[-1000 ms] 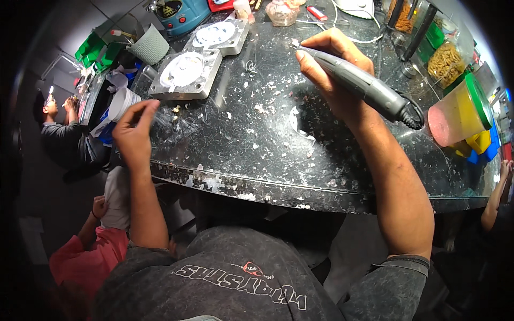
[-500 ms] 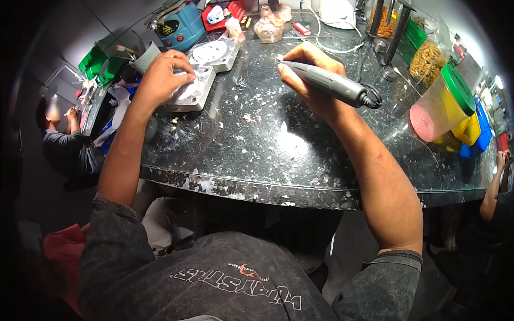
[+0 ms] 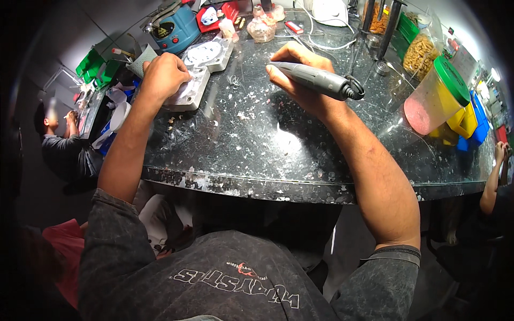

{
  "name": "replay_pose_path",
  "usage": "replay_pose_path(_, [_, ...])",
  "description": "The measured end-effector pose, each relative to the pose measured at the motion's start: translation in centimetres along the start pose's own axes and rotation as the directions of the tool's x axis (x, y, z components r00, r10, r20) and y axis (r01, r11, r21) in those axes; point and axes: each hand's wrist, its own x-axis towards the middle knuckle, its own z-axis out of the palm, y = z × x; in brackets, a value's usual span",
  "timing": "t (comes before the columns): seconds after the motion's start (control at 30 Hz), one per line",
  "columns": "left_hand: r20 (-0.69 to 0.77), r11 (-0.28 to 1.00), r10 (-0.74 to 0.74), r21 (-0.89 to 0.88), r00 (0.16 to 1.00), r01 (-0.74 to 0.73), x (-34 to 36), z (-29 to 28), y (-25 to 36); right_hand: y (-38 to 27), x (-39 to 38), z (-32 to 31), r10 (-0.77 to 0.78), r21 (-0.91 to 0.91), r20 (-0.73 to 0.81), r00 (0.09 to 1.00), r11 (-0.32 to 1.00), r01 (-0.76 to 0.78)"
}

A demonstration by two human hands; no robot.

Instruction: The person grinds and shapes a small artificial tooth using a rotary tool while holding the piece by hand.

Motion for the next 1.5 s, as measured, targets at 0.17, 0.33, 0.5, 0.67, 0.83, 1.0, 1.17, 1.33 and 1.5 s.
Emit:
replay_pose_path(0.17, [-0.178, 0.978, 0.033, -0.197, 0.984, -0.069, -1.1, -0.3, -0.1, -0.8, 0.1, 0.1, -0.029, 0.002, -0.053, 0.998, 1.0, 0.029])
replay_pose_path(0.33, [-0.185, 0.529, 0.023, -0.832, 0.982, -0.169, -3.6, -1.3, 4.7, -1.4, -0.6, 0.2, -0.035, 0.105, -0.139, 0.99, 0.993, 0.05])
replay_pose_path(0.5, [0.197, -0.377, 0.316, -0.872, 0.928, 0.313, -4.9, 0.9, 7.6, -3.6, -1.0, 1.7, -0.017, 0.431, -0.27, 0.963, 0.892, 0.136])
replay_pose_path(0.67, [0.278, -0.639, 0.326, -0.64, 0.904, 0.427, -5.5, 3.0, 8.7, -4.0, -1.7, 1.5, -0.001, 0.431, -0.188, 0.982, 0.899, 0.083])
replay_pose_path(0.83, [0.315, -0.72, 0.303, -0.542, 0.899, 0.433, -6.6, 3.4, 9.4, -4.2, -1.8, 2.0, 0.034, 0.396, -0.192, 0.981, 0.917, 0.045])
replay_pose_path(1.0, [0.29, -0.653, 0.289, -0.637, 0.912, 0.409, -6.6, 3.5, 9.4, -3.8, -1.7, 1.8, -0.052, 0.305, -0.214, 0.975, 0.945, 0.117])
replay_pose_path(1.17, [0.292, -0.616, 0.299, -0.668, 0.908, 0.418, -6.8, 3.6, 8.9, -3.8, -1.7, 2.0, 0.002, 0.375, -0.2, 0.98, 0.924, 0.075])
replay_pose_path(1.33, [0.342, -0.677, 0.354, -0.548, 0.87, 0.491, -6.9, 3.7, 8.9, -3.5, -1.9, 1.5, -0.054, 0.341, -0.137, 0.989, 0.935, 0.099])
replay_pose_path(1.5, [0.3, -0.679, 0.314, -0.592, 0.901, 0.434, -7.0, 3.6, 9.1, -3.7, -1.8, 1.3, -0.107, 0.281, -0.09, 0.99, 0.951, 0.129])
